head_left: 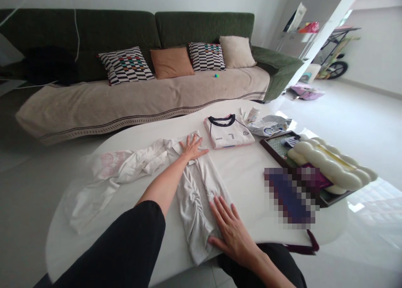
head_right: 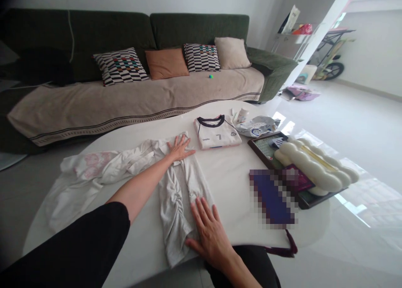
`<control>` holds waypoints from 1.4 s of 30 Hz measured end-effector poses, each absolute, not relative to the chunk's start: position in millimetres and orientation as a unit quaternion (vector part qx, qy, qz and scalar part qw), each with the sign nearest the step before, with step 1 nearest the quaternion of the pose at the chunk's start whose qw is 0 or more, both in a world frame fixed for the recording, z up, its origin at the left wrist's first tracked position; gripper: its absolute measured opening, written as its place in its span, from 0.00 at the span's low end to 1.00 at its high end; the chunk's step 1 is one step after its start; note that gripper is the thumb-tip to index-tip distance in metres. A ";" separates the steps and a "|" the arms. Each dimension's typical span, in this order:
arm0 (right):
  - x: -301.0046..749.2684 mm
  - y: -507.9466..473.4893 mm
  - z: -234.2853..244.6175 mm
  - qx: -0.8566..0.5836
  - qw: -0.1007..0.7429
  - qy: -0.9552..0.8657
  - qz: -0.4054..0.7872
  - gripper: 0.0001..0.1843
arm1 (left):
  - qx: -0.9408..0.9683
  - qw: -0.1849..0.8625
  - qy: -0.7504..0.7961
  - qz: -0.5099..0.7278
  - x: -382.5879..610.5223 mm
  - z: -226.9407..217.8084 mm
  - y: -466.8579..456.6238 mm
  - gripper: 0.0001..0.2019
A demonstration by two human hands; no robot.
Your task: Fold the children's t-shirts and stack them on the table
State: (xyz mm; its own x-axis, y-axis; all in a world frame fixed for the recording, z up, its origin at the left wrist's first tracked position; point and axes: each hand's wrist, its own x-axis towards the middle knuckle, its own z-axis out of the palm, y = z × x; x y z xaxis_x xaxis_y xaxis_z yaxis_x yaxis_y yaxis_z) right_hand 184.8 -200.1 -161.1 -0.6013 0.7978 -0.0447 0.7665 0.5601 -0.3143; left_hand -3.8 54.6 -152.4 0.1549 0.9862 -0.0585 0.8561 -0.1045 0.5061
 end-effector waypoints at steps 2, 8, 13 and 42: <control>194.1 -205.9 -154.2 -0.406 0.038 -0.894 0.185 0.51 | 0.741 0.213 0.605 0.199 -3.1 -141.2 33.2 0.36; 228.5 -216.4 -158.2 -0.400 0.029 -0.905 0.142 0.48 | 0.831 0.209 0.508 0.090 -17.1 -122.1 -136.6 0.45; 229.0 -221.9 -168.6 -0.388 0.051 -0.918 0.058 0.47 | 0.840 0.211 0.493 -0.077 -24.5 -140.3 -253.9 0.47; 154.7 -60.7 -143.7 -0.529 0.320 -0.463 0.635 0.15 | 0.276 0.655 0.525 0.468 -63.1 -144.7 -79.5 0.06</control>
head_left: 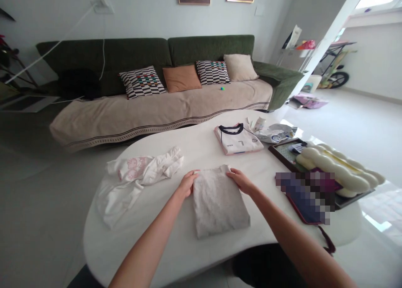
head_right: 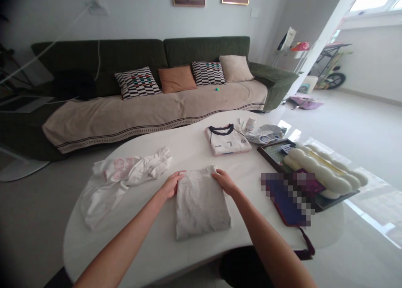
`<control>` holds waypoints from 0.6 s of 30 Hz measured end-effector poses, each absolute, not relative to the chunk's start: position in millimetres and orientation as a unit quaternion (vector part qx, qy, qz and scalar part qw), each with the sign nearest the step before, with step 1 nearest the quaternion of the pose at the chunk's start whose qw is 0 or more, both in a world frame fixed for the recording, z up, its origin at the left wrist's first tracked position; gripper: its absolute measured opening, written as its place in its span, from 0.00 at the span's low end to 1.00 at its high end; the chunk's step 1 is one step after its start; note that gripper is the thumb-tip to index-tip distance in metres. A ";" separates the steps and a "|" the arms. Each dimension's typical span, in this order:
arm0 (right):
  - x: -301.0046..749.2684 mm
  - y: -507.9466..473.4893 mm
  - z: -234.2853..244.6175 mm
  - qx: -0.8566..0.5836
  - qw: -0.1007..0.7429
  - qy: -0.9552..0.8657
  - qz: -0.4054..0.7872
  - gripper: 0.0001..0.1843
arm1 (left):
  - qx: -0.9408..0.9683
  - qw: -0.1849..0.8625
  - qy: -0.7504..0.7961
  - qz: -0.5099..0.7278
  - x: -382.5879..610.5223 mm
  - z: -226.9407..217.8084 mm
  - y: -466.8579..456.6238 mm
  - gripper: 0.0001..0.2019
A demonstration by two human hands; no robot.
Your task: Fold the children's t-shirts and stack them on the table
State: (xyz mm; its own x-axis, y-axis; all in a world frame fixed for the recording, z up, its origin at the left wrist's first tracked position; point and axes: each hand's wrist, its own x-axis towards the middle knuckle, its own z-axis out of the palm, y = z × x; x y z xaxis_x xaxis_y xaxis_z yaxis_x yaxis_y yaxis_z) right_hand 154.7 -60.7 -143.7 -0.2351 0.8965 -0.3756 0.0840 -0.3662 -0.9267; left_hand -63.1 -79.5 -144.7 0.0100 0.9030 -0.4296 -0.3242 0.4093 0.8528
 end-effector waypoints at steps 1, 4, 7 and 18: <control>155.0 -59.9 -150.6 -0.531 0.324 -0.464 0.631 0.16 | 0.288 0.635 0.530 0.483 -62.6 -152.5 -79.5 0.08; 157.7 -61.4 -162.1 -0.548 0.353 -0.508 0.564 0.18 | 0.376 0.543 0.544 0.517 -62.4 -162.4 -83.2 0.13; 156.1 -58.5 -164.8 -0.600 0.333 -0.593 0.420 0.17 | 0.462 0.414 0.603 0.501 -61.8 -163.9 -81.2 0.15; 127.0 -77.6 -137.5 -0.638 0.246 -0.722 0.108 0.23 | 0.612 0.079 0.659 0.431 -45.6 -156.9 -100.5 0.19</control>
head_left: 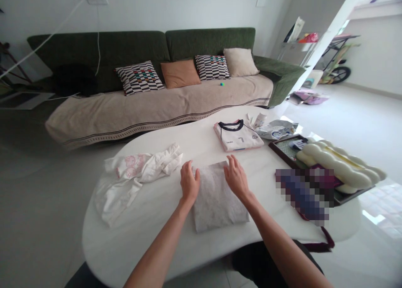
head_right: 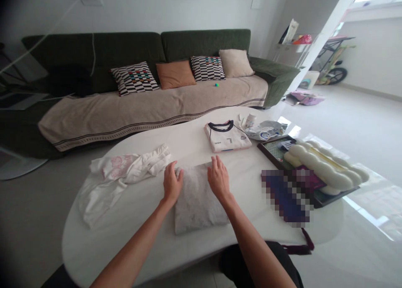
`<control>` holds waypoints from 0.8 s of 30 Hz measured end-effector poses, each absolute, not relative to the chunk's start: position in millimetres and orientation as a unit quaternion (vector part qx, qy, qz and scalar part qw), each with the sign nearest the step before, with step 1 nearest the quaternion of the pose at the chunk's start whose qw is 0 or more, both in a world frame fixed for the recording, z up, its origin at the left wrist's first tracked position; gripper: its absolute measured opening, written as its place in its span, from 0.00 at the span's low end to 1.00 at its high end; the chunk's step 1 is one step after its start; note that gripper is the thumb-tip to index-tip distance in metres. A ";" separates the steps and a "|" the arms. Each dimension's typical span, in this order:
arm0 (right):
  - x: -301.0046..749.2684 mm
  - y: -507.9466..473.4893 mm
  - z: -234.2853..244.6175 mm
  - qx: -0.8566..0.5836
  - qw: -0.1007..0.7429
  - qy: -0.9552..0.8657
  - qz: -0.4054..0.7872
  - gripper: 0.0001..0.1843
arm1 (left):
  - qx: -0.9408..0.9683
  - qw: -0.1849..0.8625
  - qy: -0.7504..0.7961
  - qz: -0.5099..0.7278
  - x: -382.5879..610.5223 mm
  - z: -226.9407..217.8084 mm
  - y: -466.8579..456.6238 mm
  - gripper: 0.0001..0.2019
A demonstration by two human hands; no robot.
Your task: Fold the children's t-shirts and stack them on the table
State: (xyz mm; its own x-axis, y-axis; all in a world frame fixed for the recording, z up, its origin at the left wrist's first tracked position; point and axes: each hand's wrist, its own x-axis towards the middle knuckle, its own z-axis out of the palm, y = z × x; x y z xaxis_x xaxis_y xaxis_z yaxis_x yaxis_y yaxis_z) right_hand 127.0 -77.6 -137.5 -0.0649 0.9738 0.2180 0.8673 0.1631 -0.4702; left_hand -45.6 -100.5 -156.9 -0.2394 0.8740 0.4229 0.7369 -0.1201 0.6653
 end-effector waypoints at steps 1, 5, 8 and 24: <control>124.1 -82.1 -139.7 -0.611 0.221 -0.755 0.085 0.24 | 0.663 0.061 0.633 0.394 -42.5 -156.5 -105.9 0.20; 118.4 -89.0 -159.6 -0.575 0.104 -0.805 0.104 0.29 | 0.788 0.069 0.577 0.205 -35.7 -164.6 -117.0 0.28; 121.1 -86.5 -173.9 -0.587 0.083 -0.799 0.103 0.31 | 0.786 0.062 0.594 0.158 -39.4 -174.4 -114.6 0.32; 88.3 -138.3 -157.5 -0.606 0.190 -0.762 0.127 0.35 | 0.395 0.388 0.711 0.433 -56.5 -161.2 -100.9 0.25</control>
State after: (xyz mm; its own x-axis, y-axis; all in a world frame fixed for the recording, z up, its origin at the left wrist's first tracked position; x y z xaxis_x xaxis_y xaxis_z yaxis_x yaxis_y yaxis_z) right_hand 88.3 -138.3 -157.5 -0.1942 0.9714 0.1364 0.8748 0.2344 -0.4240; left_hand -56.5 -100.9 -161.2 -0.3864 0.8981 -0.2103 0.2253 0.3129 0.9227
